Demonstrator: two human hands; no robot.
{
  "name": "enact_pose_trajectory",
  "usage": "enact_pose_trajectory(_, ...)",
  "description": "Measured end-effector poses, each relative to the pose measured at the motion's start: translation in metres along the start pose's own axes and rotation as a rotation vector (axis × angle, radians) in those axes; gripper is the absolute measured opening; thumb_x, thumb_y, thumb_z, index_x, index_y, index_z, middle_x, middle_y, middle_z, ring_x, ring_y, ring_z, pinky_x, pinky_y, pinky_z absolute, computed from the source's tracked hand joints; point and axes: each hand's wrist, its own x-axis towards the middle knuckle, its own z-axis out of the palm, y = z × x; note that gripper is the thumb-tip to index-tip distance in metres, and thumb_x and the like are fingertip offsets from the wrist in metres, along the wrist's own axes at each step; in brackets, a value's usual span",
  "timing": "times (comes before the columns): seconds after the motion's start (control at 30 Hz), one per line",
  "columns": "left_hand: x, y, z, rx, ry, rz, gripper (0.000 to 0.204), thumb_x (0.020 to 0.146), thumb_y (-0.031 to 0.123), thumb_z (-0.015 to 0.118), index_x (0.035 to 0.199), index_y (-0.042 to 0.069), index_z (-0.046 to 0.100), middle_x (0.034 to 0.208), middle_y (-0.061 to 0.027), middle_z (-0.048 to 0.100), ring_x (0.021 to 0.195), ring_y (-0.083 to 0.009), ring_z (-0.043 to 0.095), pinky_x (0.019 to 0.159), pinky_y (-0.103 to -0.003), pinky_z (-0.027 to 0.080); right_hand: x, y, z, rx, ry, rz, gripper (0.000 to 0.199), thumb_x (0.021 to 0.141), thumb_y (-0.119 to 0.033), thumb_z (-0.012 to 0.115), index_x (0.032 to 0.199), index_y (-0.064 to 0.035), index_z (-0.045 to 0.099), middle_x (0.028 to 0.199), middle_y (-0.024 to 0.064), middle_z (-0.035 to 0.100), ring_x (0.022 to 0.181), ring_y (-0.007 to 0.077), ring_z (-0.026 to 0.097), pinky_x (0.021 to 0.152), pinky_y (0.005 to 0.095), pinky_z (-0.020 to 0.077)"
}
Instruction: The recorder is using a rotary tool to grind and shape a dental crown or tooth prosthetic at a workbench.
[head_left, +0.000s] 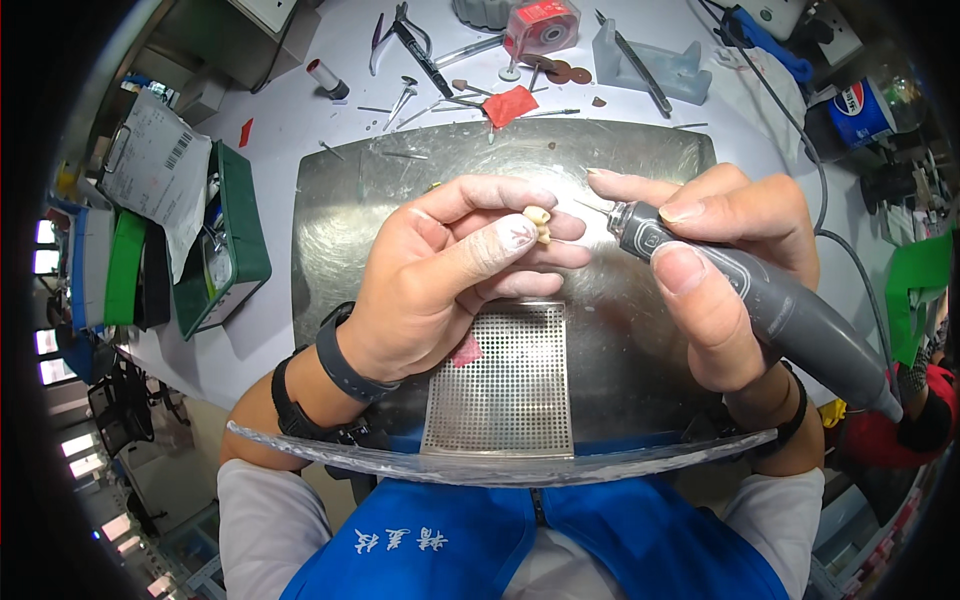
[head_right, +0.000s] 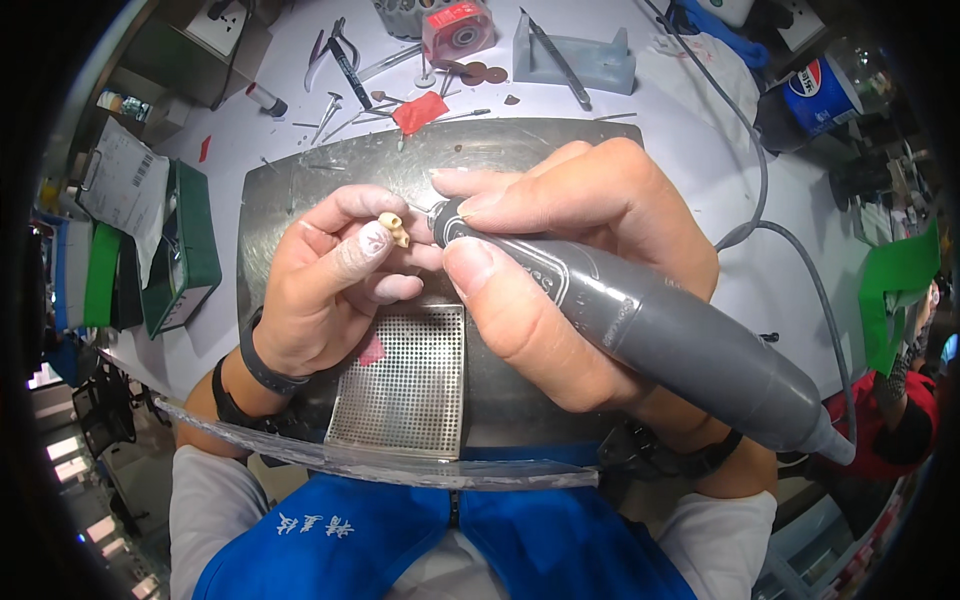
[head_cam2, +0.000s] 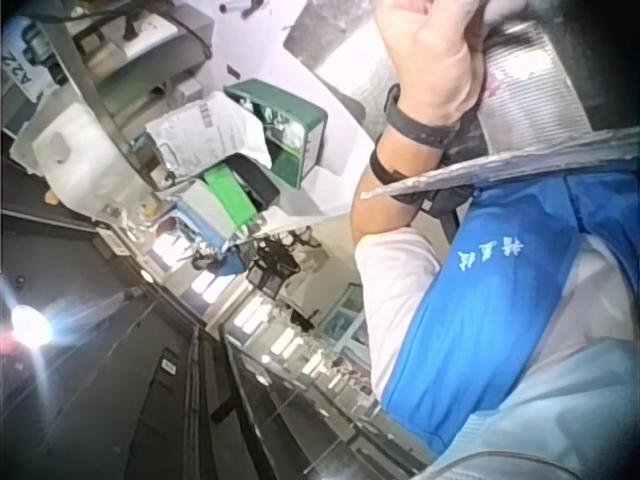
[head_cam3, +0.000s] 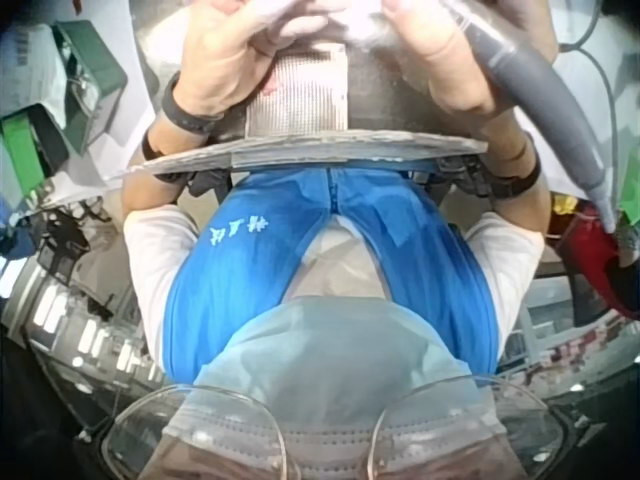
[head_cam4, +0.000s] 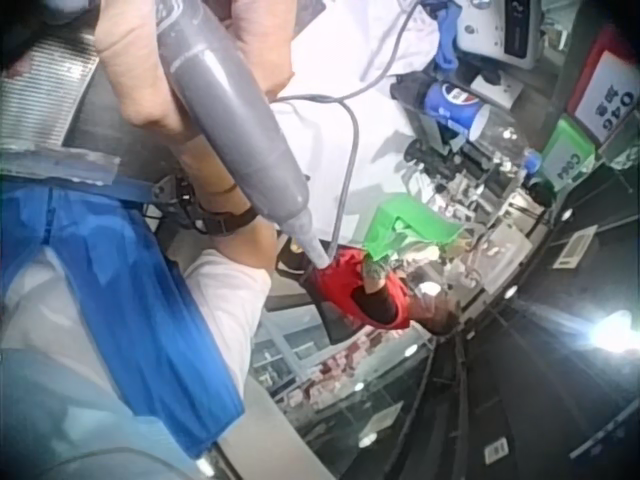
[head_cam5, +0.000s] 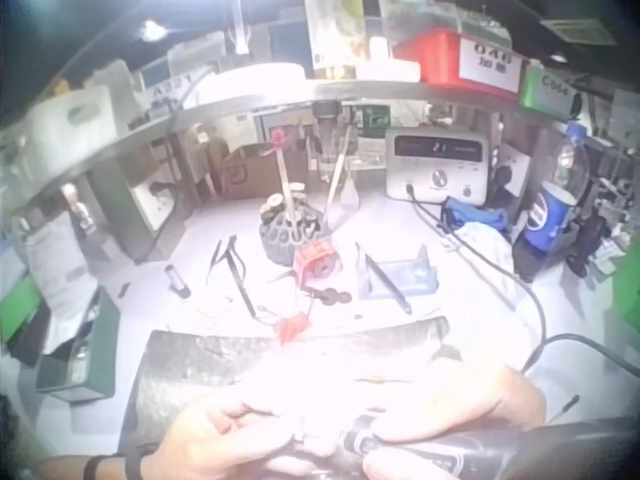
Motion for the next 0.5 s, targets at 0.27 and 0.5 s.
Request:
enact_pose_trajectory(0.27, 0.0, -0.002, -0.004, 0.024, -0.041, 0.012, 0.028, 0.098, 0.004, 0.054, 0.125, -0.002, 0.05, 0.105, -0.0186, 0.067, 0.092, -0.0235, 0.071, 0.076, -0.026, 0.061, -0.003, -0.006, 0.004, 0.054, 0.047, 0.097, 0.021, 0.088, -0.004, 0.057, 0.107, 0.0002, 0.049, 0.088, 0.0145, 0.058, 0.089, 0.025, 0.065, 0.089, 0.0392, 0.0511)
enact_pose_trajectory(0.5, -0.001, -0.003, -0.008, 0.002, -0.058, 0.011, 0.03, 0.097, 0.003, 0.054, 0.127, -0.002, 0.049, 0.104, -0.0166, 0.068, 0.089, -0.021, 0.07, 0.075, -0.026, 0.059, -0.003, -0.012, 0.005, 0.01, 0.036, 0.128, 0.02, 0.087, -0.004, 0.06, 0.104, 0.0007, 0.051, 0.088, 0.014, 0.059, 0.072, 0.0108, 0.051, 0.072, 0.0253, 0.0432)
